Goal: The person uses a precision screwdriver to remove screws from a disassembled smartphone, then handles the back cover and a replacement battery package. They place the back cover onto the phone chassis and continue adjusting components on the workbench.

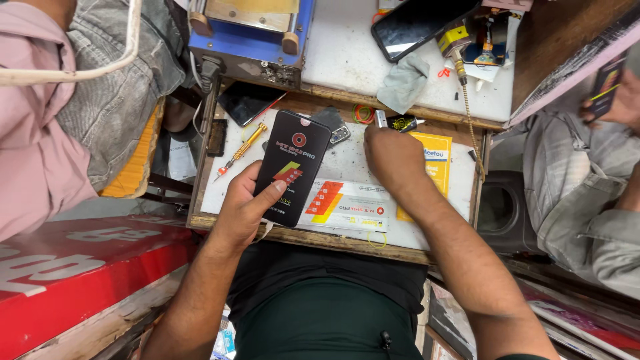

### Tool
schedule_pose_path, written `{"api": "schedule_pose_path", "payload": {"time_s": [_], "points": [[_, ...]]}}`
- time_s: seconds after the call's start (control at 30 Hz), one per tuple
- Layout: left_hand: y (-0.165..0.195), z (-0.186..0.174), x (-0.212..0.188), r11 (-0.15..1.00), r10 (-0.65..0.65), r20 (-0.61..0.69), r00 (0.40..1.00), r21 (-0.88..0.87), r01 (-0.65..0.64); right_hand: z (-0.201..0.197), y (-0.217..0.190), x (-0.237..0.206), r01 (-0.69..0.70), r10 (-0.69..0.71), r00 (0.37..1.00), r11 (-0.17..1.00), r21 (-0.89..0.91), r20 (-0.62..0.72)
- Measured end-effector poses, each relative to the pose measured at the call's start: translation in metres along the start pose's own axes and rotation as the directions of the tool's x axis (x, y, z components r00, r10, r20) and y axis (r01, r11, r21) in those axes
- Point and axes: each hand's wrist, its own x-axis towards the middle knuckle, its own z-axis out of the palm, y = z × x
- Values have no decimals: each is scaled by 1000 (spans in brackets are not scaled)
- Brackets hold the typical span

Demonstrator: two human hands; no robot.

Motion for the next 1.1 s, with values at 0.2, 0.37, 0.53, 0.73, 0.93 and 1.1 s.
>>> {"api": "schedule_pose_path", "payload": {"time_s": [0.2, 0.37, 0.53, 0.73, 0.93, 1.1], "points": [[-3, -1, 1, 996, 17, 40, 999, -86, -14, -22, 2, -39, 76, -114, 993, 692, 718, 5], [-17, 4, 6, 941, -103, 202, 974, -299, 161, -4, -40, -66, -239, -353, 914, -76, 968, 198], [-23, 10, 2, 886, -170, 292, 941, -374, 276, 19, -46, -72, -194, -218, 959, -43, 980, 181], [-3, 8, -11, 940, -158, 600, 784, -151, 306, 21, -7, -77, 274, -429, 862, -48, 960, -268], [5, -1, -1, 953, -279, 532, 800, 254, 163, -51, 43, -106, 90, -538, 842, 192, 977, 28], [5, -22, 4, 906, -25, 103, 994, -417, 66, -17, 34, -132, 437, -438, 854, 313, 843, -280]]}}
